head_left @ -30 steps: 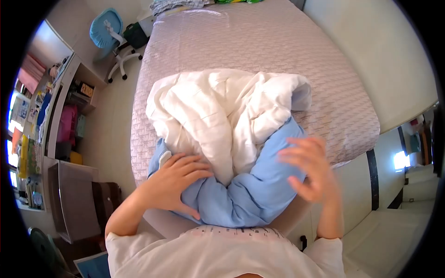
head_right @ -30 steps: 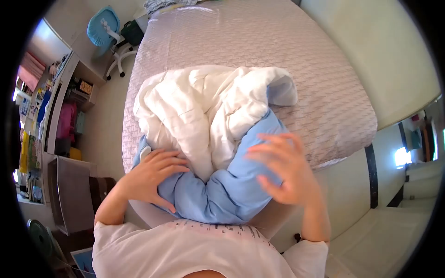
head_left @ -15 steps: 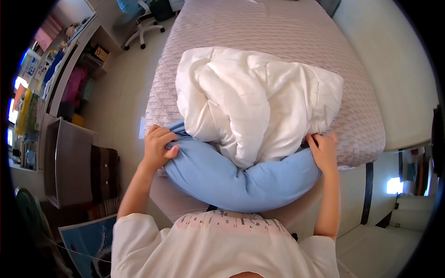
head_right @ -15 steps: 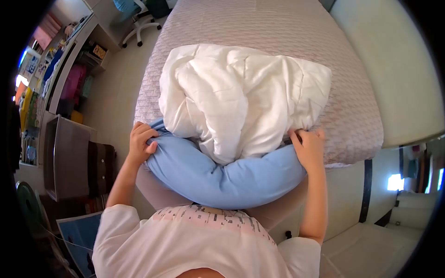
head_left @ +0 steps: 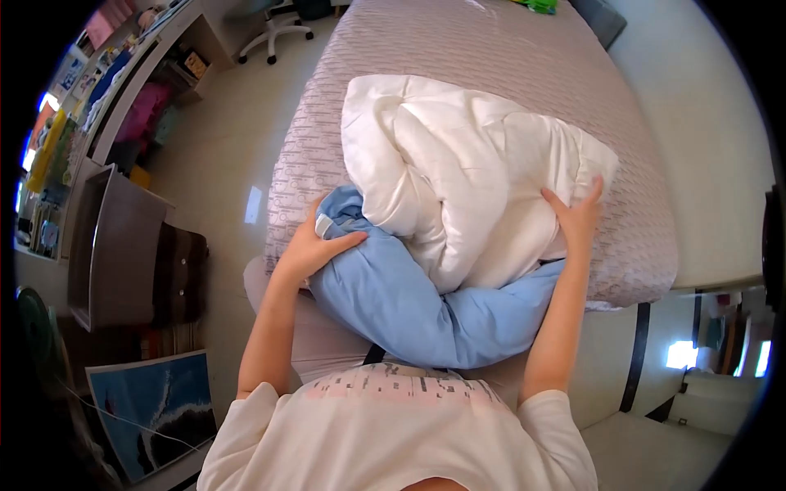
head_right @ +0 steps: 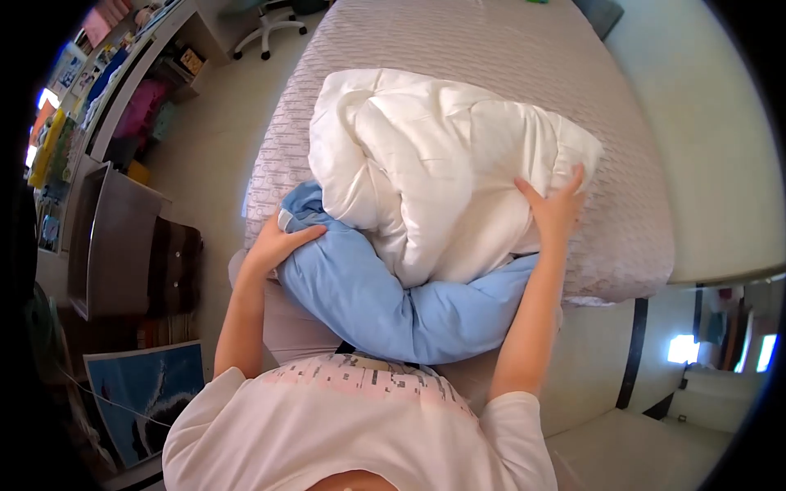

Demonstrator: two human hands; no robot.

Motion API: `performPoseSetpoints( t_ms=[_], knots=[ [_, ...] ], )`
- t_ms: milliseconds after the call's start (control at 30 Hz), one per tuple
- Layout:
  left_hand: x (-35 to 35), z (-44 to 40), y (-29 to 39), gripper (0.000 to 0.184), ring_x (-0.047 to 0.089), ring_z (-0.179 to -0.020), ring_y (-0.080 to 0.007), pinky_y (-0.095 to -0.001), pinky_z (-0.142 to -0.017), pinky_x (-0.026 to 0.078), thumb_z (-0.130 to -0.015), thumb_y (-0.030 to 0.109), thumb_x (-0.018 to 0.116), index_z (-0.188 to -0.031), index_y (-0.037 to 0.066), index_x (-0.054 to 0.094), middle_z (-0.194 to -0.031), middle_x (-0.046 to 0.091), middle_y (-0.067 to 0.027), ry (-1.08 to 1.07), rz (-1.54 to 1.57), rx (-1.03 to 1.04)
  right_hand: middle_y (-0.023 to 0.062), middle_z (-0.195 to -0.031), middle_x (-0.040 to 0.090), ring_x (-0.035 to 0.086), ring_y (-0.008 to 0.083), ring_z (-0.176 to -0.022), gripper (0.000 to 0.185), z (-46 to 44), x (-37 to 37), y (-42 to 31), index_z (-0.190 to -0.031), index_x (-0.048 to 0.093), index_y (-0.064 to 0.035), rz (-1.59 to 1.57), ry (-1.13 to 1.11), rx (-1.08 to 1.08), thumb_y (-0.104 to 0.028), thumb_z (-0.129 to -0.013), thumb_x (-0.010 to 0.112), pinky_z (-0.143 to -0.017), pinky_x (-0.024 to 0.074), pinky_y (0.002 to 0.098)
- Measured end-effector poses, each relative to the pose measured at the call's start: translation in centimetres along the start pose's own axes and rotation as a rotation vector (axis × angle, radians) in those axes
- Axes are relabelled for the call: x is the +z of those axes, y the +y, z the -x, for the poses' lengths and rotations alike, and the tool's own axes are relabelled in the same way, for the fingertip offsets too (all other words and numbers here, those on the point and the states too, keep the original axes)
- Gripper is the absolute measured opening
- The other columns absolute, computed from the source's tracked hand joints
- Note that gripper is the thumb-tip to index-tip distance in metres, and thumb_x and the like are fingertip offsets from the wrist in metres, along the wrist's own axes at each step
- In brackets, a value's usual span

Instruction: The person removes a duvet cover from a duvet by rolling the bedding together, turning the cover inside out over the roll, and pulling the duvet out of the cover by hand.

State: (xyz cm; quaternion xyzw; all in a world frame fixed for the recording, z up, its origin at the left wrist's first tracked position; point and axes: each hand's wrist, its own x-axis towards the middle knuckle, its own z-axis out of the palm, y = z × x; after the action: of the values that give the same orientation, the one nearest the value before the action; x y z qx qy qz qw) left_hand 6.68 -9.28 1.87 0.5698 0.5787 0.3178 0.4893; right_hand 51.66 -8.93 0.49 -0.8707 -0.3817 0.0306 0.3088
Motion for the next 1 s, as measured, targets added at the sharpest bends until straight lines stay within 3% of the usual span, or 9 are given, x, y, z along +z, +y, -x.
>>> performPoseSetpoints(
  t_ms=[133,267,400,467,533,600,667,833,1000],
  knots=[
    [0.0,-0.2,0.2,0.056,0.064,-0.105,-0.0208,-0.0340,-0.093,0.049,-0.079,0.027,0.080,-0.124,-0.002,0.062,-0.115,0.069,-0.0148,-0.170,-0.162,-0.200,0.0227,-0.147,0.046,0.043,0.0393,-0.137,0.105,-1.3,0.2,0.7,-0.147,0.041,-0.0073,-0.368,-0.221,-0.094,-0.050,-0.064,0.090,-0.112,0.0349,0.0469],
    [0.7,0.9,-2.3,0.049,0.064,-0.103,-0.0210,-0.0343,-0.089,0.050,-0.082,0.025,0.077,-0.120,-0.004,0.063,-0.113,0.069,-0.0153,-0.087,-0.163,-0.097,0.0230,-0.133,0.059,0.056,0.0363,-0.125,0.082,-3.3,-6.8,-6.5,-0.138,0.050,-0.0026,-0.412,0.338,-0.667,-0.030,-0.071,0.090,-0.104,0.0435,0.0421],
    [-2.5,-2.6,-1.2,0.044,0.064,-0.099,-0.0210,-0.0337,-0.086,0.052,-0.089,0.024,0.069,-0.120,-0.006,0.060,-0.111,0.068,-0.0147,0.260,0.198,-0.120,0.0216,-0.131,0.061,0.057,0.0372,-0.123,0.078,-11.2,-5.7,-9.4,-0.137,0.051,-0.0038,-0.399,0.492,-0.620,-0.037,-0.076,0.087,-0.103,0.0445,0.0445],
    [-4.3,-6.5,-0.1,0.049,0.064,-0.100,-0.0212,-0.0331,-0.086,0.051,-0.090,0.030,0.065,-0.121,-0.007,0.060,-0.112,0.067,-0.0148,0.093,0.240,-0.193,0.0186,-0.132,0.061,0.056,0.0360,-0.125,0.073,-14.0,-0.7,-8.3,-0.136,0.054,-0.0056,0.201,0.098,-0.316,-0.049,-0.083,0.077,-0.105,0.0420,0.0462],
    [-4.4,-10.0,-3.1,0.051,0.064,-0.099,-0.0213,-0.0335,-0.086,0.051,-0.091,0.032,0.063,-0.123,-0.007,0.060,-0.111,0.067,-0.0147,0.052,0.171,-0.228,0.0150,-0.131,0.063,0.053,0.0355,-0.128,0.076,-11.6,3.8,-6.1,-0.140,0.053,-0.0082,0.364,0.360,-0.736,-0.061,-0.086,0.066,-0.107,0.0387,0.0494],
    [-4.5,-11.7,-3.9,0.053,0.064,-0.099,-0.0214,-0.0339,-0.087,0.051,-0.091,0.034,0.061,-0.124,-0.008,0.059,-0.110,0.068,-0.0146,0.013,0.106,-0.266,0.0152,-0.137,0.058,0.046,0.0335,-0.135,0.084,-5.6,1.5,-7.0,-0.145,0.048,-0.0108,-0.135,-0.230,-0.976,-0.064,-0.083,0.068,-0.113,0.0302,0.0514],
    [-4.4,-11.2,-3.5,0.055,0.064,-0.101,-0.0227,-0.0345,-0.090,0.049,-0.091,0.036,0.058,-0.124,-0.009,0.060,-0.111,0.068,-0.0145,0.027,0.155,-0.265,0.0143,-0.145,0.051,0.042,0.0316,-0.138,0.091,1.3,-3.5,-7.5,-0.147,0.046,-0.0129,-0.020,-0.537,-1.147,-0.060,-0.076,0.077,-0.117,0.0226,0.0525],
    [-3.8,-8.2,-2.1,0.051,0.064,-0.106,-0.0262,-0.0326,-0.091,0.048,-0.089,0.031,0.061,-0.129,-0.001,0.059,-0.114,0.069,-0.0144,0.253,-0.075,-0.139,0.0128,-0.145,0.050,0.044,0.0335,-0.136,0.109,9.6,-8.5,-9.6,-0.148,0.045,-0.0141,0.118,-0.541,-1.264,-0.050,-0.053,0.087,-0.118,0.0231,0.0499],
    [-3.0,-5.8,1.5,0.069,0.059,-0.121,-0.0261,-0.0396,-0.101,0.044,-0.083,0.035,0.078,-0.142,0.012,0.050,-0.135,0.061,-0.0117,0.510,-0.109,0.313,0.0180,-0.147,0.046,0.040,0.0415,-0.138,0.113,9.2,-2.5,-8.7,-0.152,0.039,-0.0170,-0.104,-0.723,-1.146,-0.038,-0.052,0.087,-0.114,0.0315,0.0505]
  ],
)
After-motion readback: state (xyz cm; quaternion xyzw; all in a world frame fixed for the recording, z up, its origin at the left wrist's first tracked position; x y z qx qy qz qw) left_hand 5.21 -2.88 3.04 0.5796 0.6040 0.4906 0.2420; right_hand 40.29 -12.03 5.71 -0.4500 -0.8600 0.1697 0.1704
